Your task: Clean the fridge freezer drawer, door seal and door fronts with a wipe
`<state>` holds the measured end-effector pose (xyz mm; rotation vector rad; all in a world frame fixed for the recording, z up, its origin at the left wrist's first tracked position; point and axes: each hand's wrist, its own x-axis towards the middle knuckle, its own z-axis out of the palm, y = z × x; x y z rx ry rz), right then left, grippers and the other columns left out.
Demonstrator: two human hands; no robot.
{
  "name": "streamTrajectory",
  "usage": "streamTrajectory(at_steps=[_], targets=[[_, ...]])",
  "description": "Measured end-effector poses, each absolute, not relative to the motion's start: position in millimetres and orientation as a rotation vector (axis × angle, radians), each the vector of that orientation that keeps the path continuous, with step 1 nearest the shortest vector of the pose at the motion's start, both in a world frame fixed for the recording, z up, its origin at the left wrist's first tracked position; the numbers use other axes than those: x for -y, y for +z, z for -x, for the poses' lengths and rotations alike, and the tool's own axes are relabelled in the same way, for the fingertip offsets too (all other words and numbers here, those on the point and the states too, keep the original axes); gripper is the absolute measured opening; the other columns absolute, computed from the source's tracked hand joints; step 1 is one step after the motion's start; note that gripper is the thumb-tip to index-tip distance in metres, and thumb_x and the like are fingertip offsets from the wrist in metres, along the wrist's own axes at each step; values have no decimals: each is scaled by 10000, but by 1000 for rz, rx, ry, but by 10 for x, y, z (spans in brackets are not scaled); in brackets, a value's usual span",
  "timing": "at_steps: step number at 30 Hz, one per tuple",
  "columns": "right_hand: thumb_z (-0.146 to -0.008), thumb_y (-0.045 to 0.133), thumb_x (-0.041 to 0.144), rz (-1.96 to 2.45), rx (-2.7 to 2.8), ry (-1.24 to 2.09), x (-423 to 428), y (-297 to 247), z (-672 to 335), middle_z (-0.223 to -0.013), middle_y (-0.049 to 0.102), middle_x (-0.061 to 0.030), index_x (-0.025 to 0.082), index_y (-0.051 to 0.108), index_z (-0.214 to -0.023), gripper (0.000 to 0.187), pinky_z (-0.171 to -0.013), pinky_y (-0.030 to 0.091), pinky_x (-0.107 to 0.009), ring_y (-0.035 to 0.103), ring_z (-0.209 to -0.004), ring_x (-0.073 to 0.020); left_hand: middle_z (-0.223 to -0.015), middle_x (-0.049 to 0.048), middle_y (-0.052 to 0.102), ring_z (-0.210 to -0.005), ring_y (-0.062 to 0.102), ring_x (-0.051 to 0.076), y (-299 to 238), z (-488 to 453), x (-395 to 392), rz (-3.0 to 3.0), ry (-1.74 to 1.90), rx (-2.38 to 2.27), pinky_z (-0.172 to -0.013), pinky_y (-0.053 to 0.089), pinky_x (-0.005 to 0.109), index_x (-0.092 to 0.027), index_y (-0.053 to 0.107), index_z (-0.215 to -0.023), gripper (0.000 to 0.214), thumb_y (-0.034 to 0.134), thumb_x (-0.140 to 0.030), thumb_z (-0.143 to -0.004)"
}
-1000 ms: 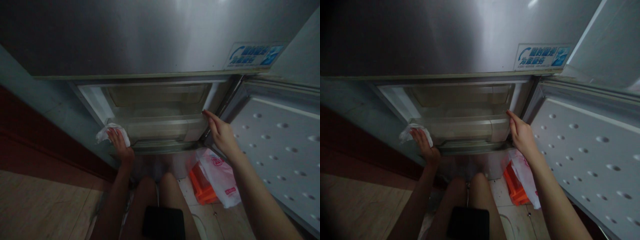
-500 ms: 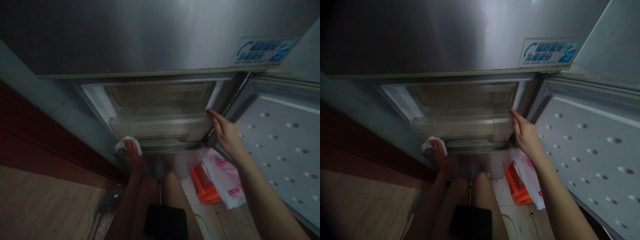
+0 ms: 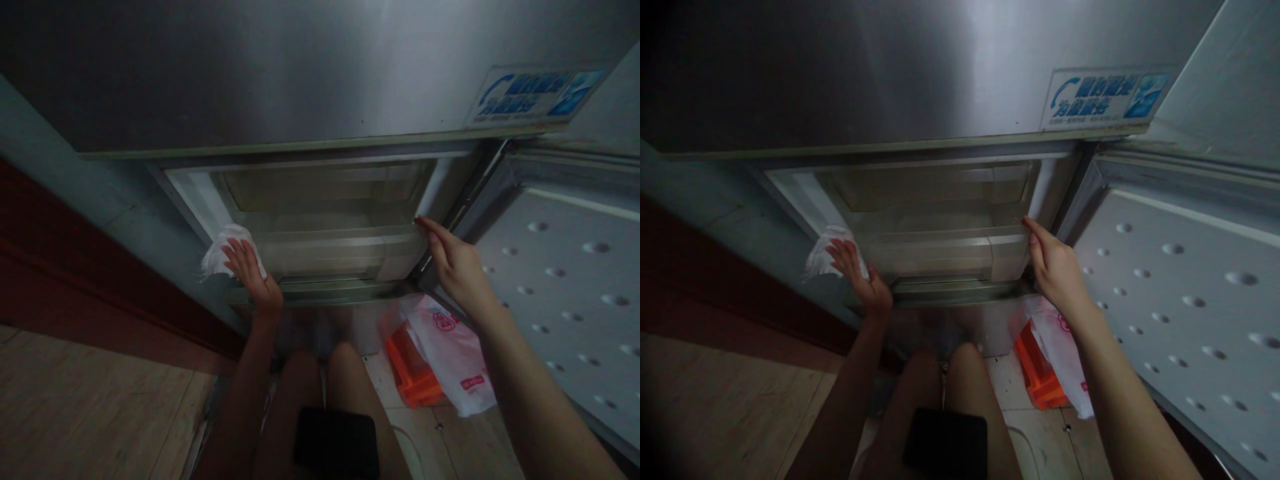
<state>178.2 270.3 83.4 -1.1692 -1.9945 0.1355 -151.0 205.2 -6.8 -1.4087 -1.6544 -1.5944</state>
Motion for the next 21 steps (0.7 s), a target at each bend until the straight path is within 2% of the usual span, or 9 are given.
streamTrajectory(at_steps=[7,12,17,21], targets=[[-976,300,428,1164,1989,127,-2690,849,-1774,-1246,648,-134,121,554,-1325,531,-942,528,-443,647,-1114,-278,-1625,151,52,-1490,-39,230,-785,1525,-1910,1457,-1510,1776,-1214,21,484,-115,138,-1540,581,248,-285,-995],[-980,305,429,1172,1990,123,-2670,854,-1770,-1255,646,-114,164,554,-1329,504,-938,529,-452,643,-1121,-277,-1614,172,137,-1485,-19,274,-1113,1485,-1846,1534,-1579,1893,-1199,74,555,-94,226,-1518,615,285,-376,-975],[-981,314,412,1169,1984,136,-2701,842,-1778,-1257,644,-122,156,548,-1336,496,-951,528,-458,641,-1125,-279,-1605,204,141,-1486,14,288,-1050,1421,-1747,1582,-1611,1891,-1197,82,555,-68,251,-1504,614,277,-386,-979],[-972,355,380,1112,1980,166,-2655,810,-1740,-1398,526,-123,144,468,-1406,506,-1076,441,-462,525,-1284,-254,-1617,110,176,-1489,98,255,-824,1183,-1502,1592,-1882,1954,-1216,106,472,-167,288,-1504,599,319,-446,-975]])
